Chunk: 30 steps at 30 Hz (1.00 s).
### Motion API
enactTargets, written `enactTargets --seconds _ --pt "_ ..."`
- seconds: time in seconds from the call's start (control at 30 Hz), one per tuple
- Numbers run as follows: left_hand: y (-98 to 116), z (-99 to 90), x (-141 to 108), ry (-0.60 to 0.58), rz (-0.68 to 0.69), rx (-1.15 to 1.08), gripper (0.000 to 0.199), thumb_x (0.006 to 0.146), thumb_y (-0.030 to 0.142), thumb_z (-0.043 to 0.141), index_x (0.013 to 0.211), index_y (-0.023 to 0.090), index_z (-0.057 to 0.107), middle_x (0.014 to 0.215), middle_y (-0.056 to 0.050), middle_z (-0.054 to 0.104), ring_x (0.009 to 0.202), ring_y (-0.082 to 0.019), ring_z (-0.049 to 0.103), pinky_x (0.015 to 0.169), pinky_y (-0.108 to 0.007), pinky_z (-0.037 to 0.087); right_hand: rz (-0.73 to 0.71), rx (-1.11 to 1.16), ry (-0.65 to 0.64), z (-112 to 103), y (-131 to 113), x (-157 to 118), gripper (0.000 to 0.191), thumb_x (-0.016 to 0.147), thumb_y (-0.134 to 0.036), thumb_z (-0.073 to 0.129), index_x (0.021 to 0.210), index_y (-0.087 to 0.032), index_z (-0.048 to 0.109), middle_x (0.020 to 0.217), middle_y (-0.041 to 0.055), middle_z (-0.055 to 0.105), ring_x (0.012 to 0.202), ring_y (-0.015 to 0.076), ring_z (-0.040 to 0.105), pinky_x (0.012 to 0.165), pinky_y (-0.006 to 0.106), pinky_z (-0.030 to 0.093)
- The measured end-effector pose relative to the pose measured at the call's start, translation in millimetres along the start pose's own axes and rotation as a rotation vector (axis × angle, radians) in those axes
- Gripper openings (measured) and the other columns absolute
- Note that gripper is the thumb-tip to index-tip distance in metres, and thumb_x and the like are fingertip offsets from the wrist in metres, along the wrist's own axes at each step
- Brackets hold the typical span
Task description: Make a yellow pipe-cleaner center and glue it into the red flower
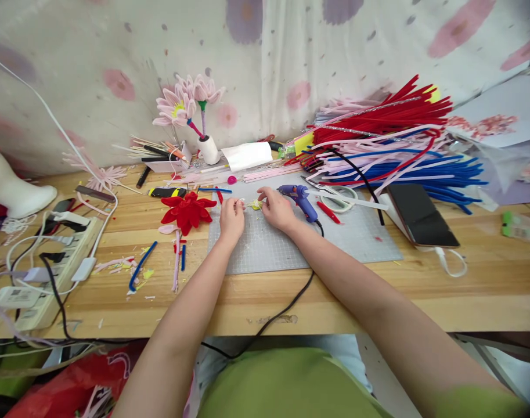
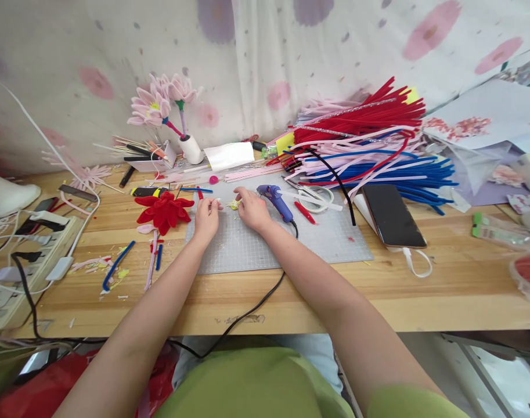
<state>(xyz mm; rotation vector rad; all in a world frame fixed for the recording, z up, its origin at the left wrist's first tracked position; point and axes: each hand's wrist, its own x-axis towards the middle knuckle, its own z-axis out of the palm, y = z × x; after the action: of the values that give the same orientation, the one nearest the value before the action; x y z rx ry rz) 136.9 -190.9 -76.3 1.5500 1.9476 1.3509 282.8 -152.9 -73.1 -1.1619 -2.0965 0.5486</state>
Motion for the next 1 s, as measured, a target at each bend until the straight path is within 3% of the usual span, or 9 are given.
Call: enactTargets --seconds 0.1,0.2,0.37,0.6,0.73,0.83,0.93,1.0 --pt "4.6 -1.2 -2.7 -0.045 -0.083 -0.068 0.014 0.086 0.023 0.045 0.074 0.018 0.052 0.087 -0.004 0.058 0.066 -0.010 0.056 0.072 -0.026 0.043 0.071 0.176 0.038 0.7 -3.0 2.9 0.035 0.074 -0.012 0.045 0.108 -0.020 0.048 0.098 0.0030 0.063 0.072 0.0130 0.055 0.069 0.027 0.043" --pt "8.1 -0.8 -4.9 -0.098 -0.164 -0.107 0.015 0.086 0.023 0.043 0.074 0.017 0.052 0.083 -0.003 0.061 0.061 -0.010 0.057 0.069 -0.025 0.042 0.150 0.372 0.047 3.6 -6.1 9.1 0.028 0.073 -0.021 0.053 0.100 -0.019 0.049 0.093 0.0032 0.063 0.071 0.0123 0.055 0.067 0.027 0.044" --pt "9.8 3.2 -7.1 -0.096 -0.146 -0.090 0.015 0.085 0.024 0.043 0.073 0.017 0.051 0.078 -0.003 0.062 0.061 -0.012 0.059 0.071 -0.028 0.042 0.240 0.606 -0.048 9.0 -7.5 19.0 0.032 0.068 -0.034 0.064 0.092 -0.018 0.049 0.082 0.0014 0.062 0.069 0.0116 0.056 0.069 0.028 0.046" --pt "1.5 5.3 -4.8 -0.014 -0.186 -0.153 0.016 0.084 0.024 0.046 0.071 0.017 0.052 0.078 -0.003 0.062 0.061 -0.011 0.058 0.071 -0.027 0.043 0.326 0.711 0.000 -8.4 -4.9 25.1 0.028 0.065 -0.026 0.064 0.087 -0.019 0.049 0.075 -0.0012 0.061 0.066 0.0100 0.055 0.065 0.026 0.044" --pt "0.6 6.7 -1.5 0.063 -0.325 -0.383 0.015 0.084 0.024 0.045 0.073 0.017 0.051 0.081 -0.002 0.061 0.057 -0.009 0.056 0.061 -0.024 0.045 0.340 0.865 -0.098 -19.2 -9.8 21.9 0.027 0.062 -0.025 0.065 0.085 -0.018 0.051 0.074 -0.0001 0.063 0.065 0.0101 0.056 0.060 0.023 0.041" --pt "8.0 9.3 -3.9 0.057 -0.391 -0.560 0.015 0.083 0.026 0.048 0.072 0.017 0.050 0.079 -0.002 0.060 0.062 -0.009 0.058 0.057 -0.021 0.045 0.360 0.907 -0.136 -18.8 -15.0 17.8 0.026 0.062 -0.024 0.064 0.083 -0.018 0.051 0.073 0.0006 0.064 0.063 0.0096 0.055 0.059 0.023 0.041" --pt "14.2 10.6 -8.0 0.003 -0.432 -0.716 0.015 0.082 0.027 0.051 0.072 0.016 0.050 0.078 -0.002 0.058 0.070 -0.010 0.061 0.060 -0.021 0.047 0.344 0.876 -0.147 -16.1 -17.8 15.0 0.024 0.065 -0.025 0.062 0.085 -0.018 0.051 0.074 0.0011 0.065 0.065 0.0102 0.056 0.061 0.024 0.042" --pt "14.6 8.8 -9.0 0.020 -0.454 -0.766 0.015 0.082 0.025 0.051 0.071 0.016 0.050 0.077 -0.001 0.057 0.070 -0.010 0.061 0.060 -0.021 0.048 0.262 0.733 -0.149 -15.1 -17.7 13.5 0.022 0.068 -0.023 0.060 0.087 -0.018 0.050 0.075 0.0012 0.065 0.067 0.0113 0.058 0.064 0.025 0.043"
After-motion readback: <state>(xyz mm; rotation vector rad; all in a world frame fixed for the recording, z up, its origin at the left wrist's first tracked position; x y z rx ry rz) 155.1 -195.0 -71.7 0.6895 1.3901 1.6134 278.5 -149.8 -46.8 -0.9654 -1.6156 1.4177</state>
